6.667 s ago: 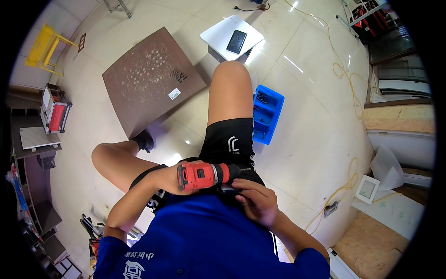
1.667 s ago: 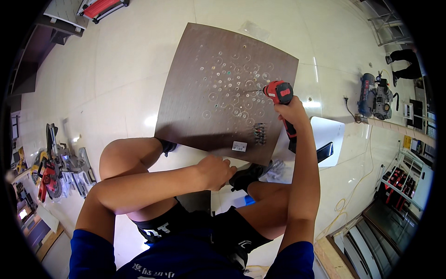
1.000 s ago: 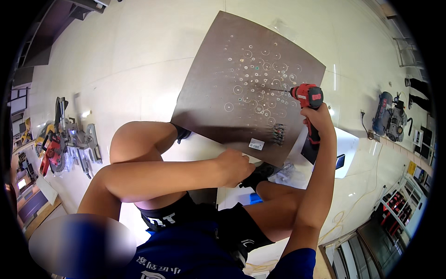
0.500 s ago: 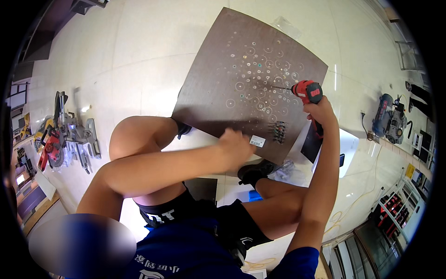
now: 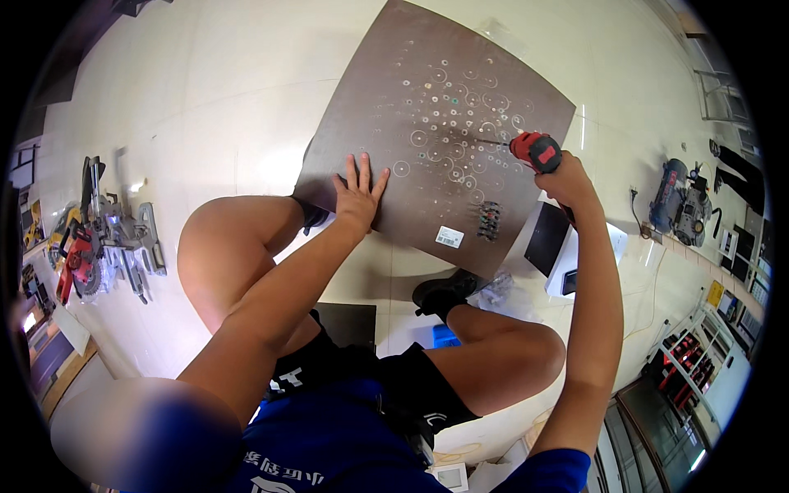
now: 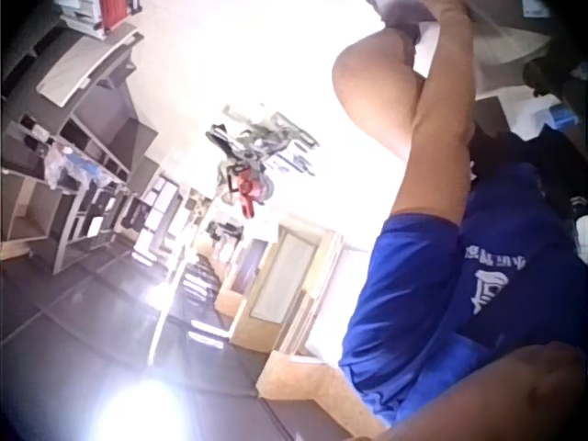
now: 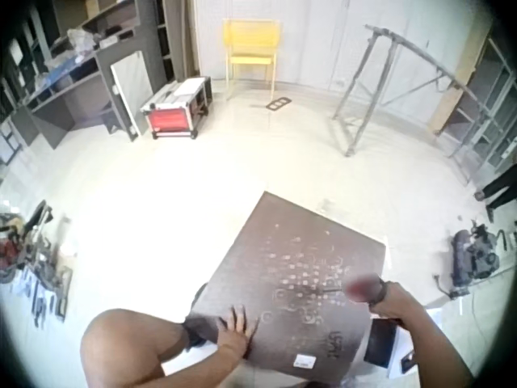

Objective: The person sits on the floor and uses a cordless drill to create holes in a large brown board with pre-marked circular patterns. The person holds the board steady with one hand while operating the drill with the other.

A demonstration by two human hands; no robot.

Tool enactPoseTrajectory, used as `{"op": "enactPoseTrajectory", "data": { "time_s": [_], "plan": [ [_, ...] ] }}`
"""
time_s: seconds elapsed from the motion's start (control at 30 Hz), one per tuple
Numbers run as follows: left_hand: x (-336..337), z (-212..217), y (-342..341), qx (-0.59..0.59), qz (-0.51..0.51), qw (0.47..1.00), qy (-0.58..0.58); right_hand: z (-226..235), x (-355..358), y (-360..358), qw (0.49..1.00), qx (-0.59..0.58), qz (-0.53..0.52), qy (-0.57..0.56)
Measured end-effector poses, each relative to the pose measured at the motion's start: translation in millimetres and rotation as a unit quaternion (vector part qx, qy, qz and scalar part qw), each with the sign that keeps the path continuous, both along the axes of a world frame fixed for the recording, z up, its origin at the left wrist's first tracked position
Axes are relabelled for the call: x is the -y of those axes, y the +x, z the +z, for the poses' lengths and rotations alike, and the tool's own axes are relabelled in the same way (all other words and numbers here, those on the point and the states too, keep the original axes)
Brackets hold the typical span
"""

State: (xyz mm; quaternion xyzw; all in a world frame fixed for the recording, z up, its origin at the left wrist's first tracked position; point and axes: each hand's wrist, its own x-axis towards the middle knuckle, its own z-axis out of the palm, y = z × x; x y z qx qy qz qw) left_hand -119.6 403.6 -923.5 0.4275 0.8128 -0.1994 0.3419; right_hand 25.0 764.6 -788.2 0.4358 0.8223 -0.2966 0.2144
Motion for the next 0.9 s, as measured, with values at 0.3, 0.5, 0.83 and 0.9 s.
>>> {"op": "enactPoseTrajectory", "data": {
  "time_s": [0.3, 0.5, 0.83, 0.9],
  "plan": [
    [4, -13, 3, -0.025, -0.016, 0.999, -0.016, 14, -15, -15, 0.999, 0.002, 0.021, -0.041],
    [0, -13, 4, -0.017, -0.005, 0.999, -0.031, 13, -36, -29, 0.99, 0.053, 0.12, -0.043],
    [1, -8, 2, -0.005, 0.002, 0.999, -0.041, 30, -24, -27, 0.988, 0.017, 0.151, -0.029],
    [3, -13, 4, -0.022, -0.008, 0.999, -0.025, 22, -33, -18, 0.987, 0.002, 0.161, -0.019]
  ]
}}
